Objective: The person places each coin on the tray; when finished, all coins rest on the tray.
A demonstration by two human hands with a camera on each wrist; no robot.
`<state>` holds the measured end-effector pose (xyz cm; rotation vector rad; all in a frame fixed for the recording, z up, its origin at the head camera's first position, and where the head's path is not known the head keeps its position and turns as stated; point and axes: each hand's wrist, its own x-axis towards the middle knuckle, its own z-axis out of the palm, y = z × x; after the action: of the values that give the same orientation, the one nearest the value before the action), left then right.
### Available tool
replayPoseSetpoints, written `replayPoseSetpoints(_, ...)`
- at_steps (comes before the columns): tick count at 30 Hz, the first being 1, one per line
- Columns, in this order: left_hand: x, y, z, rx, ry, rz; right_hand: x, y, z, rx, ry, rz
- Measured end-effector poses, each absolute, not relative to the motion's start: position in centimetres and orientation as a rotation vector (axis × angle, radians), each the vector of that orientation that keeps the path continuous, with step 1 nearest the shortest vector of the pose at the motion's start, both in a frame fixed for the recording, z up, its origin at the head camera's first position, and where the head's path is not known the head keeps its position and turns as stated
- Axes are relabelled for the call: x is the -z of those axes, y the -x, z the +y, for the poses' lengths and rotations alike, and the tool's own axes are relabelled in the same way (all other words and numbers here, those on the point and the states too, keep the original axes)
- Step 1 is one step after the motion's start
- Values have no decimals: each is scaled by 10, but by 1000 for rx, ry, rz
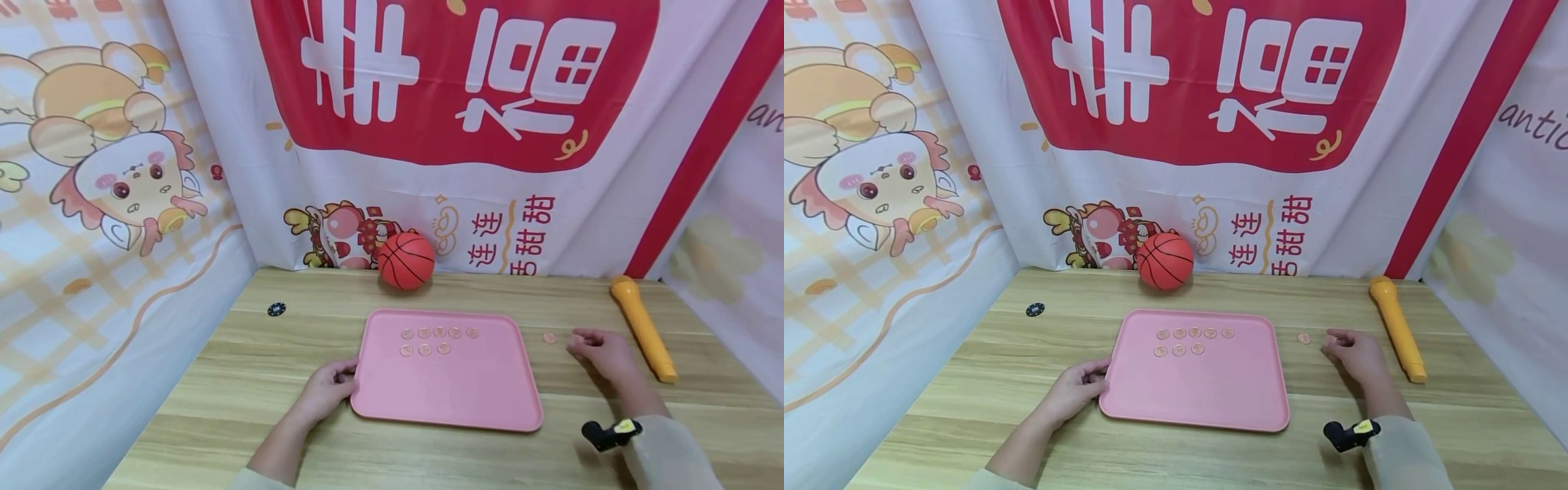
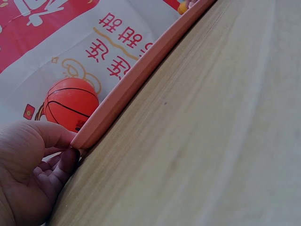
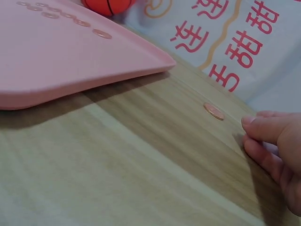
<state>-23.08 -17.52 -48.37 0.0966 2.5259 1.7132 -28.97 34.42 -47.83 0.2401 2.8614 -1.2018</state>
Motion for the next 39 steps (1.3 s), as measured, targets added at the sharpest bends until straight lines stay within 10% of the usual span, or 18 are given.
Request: replayPoseSetpoints(39, 486, 230, -176, -1743, -74, 2524, 456, 295, 216, 1750, 56, 2502)
